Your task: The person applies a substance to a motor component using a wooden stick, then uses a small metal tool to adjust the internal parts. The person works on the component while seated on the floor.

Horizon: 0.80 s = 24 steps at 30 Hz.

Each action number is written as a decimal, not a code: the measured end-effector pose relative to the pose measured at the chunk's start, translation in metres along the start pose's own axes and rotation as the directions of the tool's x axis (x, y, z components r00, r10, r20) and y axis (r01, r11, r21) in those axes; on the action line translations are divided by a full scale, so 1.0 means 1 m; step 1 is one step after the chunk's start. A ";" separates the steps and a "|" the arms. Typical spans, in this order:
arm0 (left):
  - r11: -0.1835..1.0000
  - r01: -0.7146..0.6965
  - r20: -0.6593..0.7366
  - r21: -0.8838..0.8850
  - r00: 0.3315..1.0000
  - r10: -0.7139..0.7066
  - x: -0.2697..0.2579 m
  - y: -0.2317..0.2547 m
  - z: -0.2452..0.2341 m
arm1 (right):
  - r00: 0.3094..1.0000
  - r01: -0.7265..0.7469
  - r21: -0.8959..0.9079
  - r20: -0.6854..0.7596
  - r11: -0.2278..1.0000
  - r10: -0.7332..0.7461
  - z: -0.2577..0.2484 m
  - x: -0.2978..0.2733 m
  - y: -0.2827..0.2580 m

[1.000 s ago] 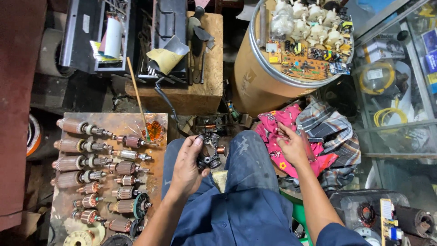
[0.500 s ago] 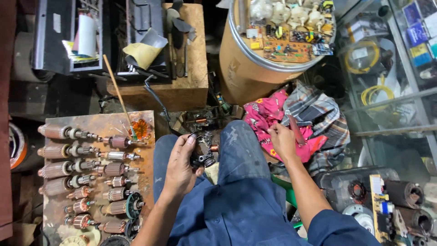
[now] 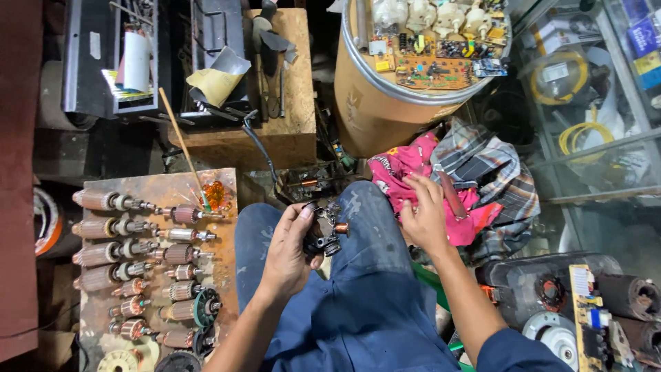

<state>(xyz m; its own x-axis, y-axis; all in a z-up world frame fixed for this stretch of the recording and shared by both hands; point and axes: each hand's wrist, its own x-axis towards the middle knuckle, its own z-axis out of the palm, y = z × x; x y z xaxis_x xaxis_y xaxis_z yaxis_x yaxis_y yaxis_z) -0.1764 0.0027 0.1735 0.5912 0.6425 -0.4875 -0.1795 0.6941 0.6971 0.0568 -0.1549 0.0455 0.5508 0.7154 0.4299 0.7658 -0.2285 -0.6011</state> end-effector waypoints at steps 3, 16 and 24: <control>1.000 -0.004 -0.003 -0.015 1.000 0.004 -0.004 0.004 -0.001 | 0.989 -0.088 0.403 0.142 0.911 0.033 -0.012 0.022 -0.063; 0.995 -0.083 -0.070 -0.062 0.994 0.079 -0.021 0.048 -0.024 | 0.872 -0.404 0.572 0.477 0.713 0.111 0.077 0.048 -0.073; 0.991 -0.119 -0.085 -0.058 0.990 0.113 -0.019 0.059 -0.033 | 0.757 -0.411 0.558 0.650 0.721 -0.071 0.135 0.032 -0.076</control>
<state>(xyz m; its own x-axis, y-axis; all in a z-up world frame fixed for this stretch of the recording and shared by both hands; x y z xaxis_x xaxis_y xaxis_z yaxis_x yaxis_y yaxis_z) -0.2239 0.0421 0.2061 0.4983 0.7423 -0.4481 -0.2935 0.6307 0.7184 -0.0286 -0.0258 0.0134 0.1469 0.9867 -0.0696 0.1410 -0.0905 -0.9859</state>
